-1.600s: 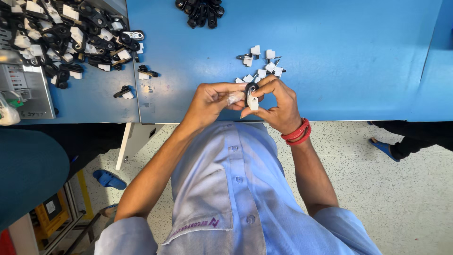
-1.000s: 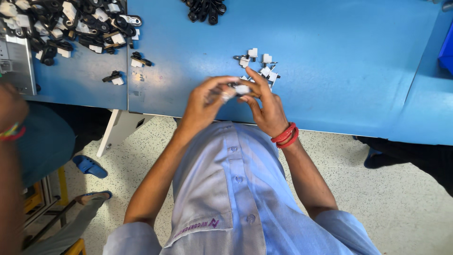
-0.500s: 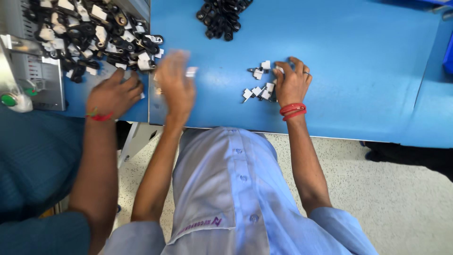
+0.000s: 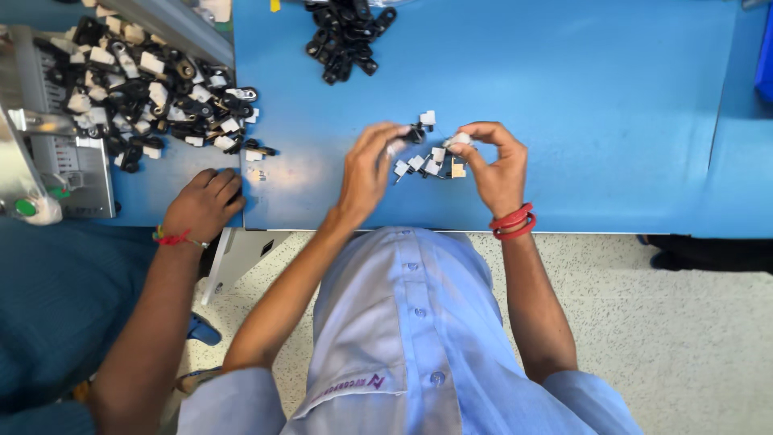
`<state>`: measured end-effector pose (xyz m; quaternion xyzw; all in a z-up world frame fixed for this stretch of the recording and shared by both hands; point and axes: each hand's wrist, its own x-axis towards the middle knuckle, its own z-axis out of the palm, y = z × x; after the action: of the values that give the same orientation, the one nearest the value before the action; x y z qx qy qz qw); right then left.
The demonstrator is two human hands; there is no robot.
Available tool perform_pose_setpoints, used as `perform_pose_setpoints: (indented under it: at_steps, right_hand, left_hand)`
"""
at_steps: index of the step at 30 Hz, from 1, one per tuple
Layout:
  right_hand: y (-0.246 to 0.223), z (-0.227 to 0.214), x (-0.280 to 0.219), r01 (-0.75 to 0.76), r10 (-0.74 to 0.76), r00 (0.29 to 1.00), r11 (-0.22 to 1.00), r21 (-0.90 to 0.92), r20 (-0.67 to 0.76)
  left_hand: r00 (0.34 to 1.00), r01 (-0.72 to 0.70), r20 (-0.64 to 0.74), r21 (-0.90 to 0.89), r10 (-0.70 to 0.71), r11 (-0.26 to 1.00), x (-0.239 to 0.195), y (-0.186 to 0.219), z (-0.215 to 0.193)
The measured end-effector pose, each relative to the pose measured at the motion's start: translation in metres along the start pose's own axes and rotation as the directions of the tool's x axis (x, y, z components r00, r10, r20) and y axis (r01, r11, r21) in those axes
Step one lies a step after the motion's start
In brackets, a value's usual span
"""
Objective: The person repeatedly picks up small white and black plastic components from a blue table and snaps them together by hand. The assembled units are placed into a small pile on the table.
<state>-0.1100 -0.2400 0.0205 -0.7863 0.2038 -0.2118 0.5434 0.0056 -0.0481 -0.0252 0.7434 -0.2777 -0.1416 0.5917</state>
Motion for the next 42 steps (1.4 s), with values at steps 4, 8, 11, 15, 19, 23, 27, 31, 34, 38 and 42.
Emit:
perform_pose_setpoints:
  at_steps: [4,8,11,15,19,23,27,31,34,38,42]
  right_hand:
    - [-0.026,0.01,-0.011,0.095,-0.108,0.992,0.981,0.17,0.071]
    - [-0.043,0.022,-0.026,0.118,-0.116,0.993,0.963,0.243,-0.023]
    - [-0.05,0.03,-0.035,0.104,-0.095,0.994,0.946,0.307,-0.044]
    - [-0.059,0.029,-0.035,0.04,-0.096,0.987,0.923,0.383,0.127]
    - [-0.077,0.018,-0.032,0.152,-0.266,0.918,0.921,0.358,0.294]
    - [-0.103,0.011,-0.033,0.339,-0.365,0.874,0.931,0.136,0.322]
    - [-0.123,0.009,-0.038,0.362,-0.299,0.906,0.914,-0.184,0.299]
    - [-0.12,0.027,-0.046,0.223,-0.215,0.975,0.959,-0.174,0.061]
    - [-0.111,0.027,-0.044,0.105,-0.107,0.994,0.988,0.116,0.014]
    - [-0.097,0.006,-0.032,0.169,-0.23,0.96,0.931,0.324,0.159]
    - [-0.09,0.0,-0.027,0.345,-0.374,0.919,0.915,0.209,0.121]
  left_hand:
    - [0.985,0.174,0.125,-0.614,-0.123,0.77,-0.023,0.033,0.022]
    - [0.975,0.213,0.207,-0.79,-0.076,0.576,-0.031,0.048,0.014]
    - [0.968,0.249,0.216,-0.8,-0.124,0.547,-0.042,0.043,0.009]
    - [0.915,0.397,0.345,-0.867,-0.21,0.302,-0.05,0.027,0.001]
    - [0.774,0.625,0.63,-0.776,-0.055,-0.089,-0.061,0.027,-0.013]
    - [0.677,0.728,0.735,-0.677,-0.042,-0.109,-0.057,0.046,-0.032]
    - [0.897,0.327,0.441,-0.616,-0.03,0.717,-0.04,0.064,-0.053]
    - [0.912,-0.39,0.156,0.044,0.379,0.92,-0.034,0.078,-0.05]
    - [0.967,-0.196,0.081,-0.36,0.24,0.912,-0.031,0.084,-0.038]
    - [0.962,0.206,0.272,-0.766,0.018,0.609,-0.033,0.087,-0.029]
    - [0.906,0.419,0.394,-0.775,-0.156,0.473,-0.04,0.089,-0.013]
